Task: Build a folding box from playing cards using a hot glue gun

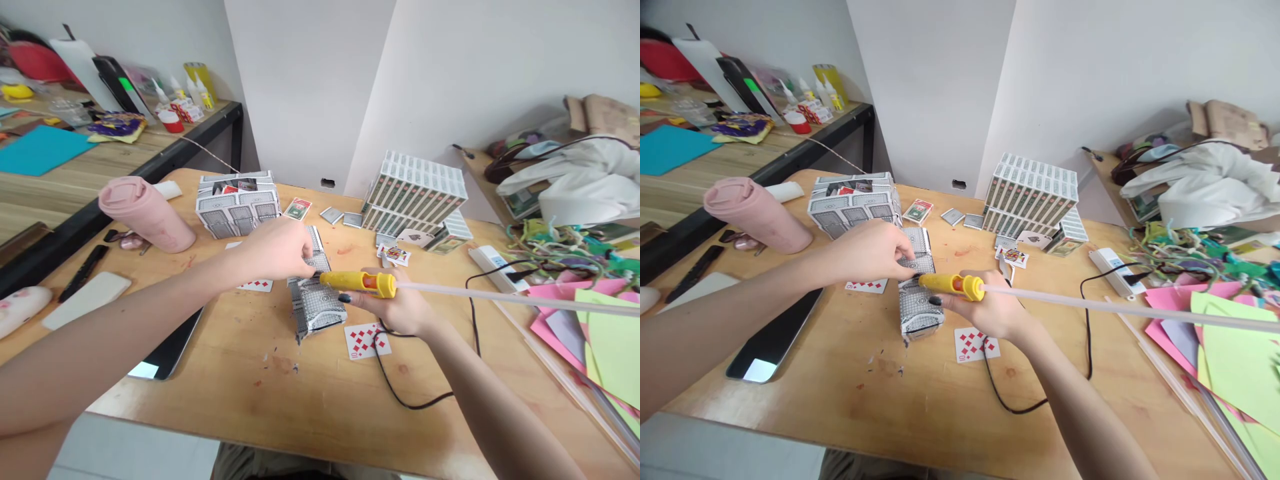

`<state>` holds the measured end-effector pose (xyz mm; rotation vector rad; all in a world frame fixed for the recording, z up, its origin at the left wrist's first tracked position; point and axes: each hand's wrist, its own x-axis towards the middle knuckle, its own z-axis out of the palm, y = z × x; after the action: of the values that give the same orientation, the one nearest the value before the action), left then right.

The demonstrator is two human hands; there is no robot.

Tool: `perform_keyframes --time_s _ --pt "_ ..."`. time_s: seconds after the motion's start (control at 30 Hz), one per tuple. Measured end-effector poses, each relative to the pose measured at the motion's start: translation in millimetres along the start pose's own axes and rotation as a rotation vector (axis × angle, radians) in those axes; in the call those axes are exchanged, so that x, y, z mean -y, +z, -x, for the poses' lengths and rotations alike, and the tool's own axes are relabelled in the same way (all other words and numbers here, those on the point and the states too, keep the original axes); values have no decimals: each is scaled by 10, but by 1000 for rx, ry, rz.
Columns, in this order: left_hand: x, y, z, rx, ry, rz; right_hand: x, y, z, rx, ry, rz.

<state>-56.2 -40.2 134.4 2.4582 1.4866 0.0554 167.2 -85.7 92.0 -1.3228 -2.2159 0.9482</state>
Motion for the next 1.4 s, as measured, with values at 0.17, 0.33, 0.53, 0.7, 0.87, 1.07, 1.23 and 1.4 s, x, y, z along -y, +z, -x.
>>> perform_keyframes --time_s 0.17,0.33,0.53,0.7,0.87,1.07,1.23,1.4 --pt "14 8 -1 -2 -13 25 -17 21 1 6 -2 -34" --pt "3 -7 7 -2 -16 53 -16 21 -7 30 2 -52" --pt "10 -4 -1 2 -17 8 4 -29 -2 57 41 -38" --pt "1 -1 0 6 -17 11 36 -64 14 71 106 -8" --pt "3 3 0 2 -20 13 82 -71 9 64 196 9" --pt "3 12 3 5 -31 19 108 -65 -11 -9 166 188" --pt "3 8 -3 10 -29 6 110 -59 1 10 182 298" --pt "-1 0 -11 16 -29 1 136 -81 -3 50 217 341"
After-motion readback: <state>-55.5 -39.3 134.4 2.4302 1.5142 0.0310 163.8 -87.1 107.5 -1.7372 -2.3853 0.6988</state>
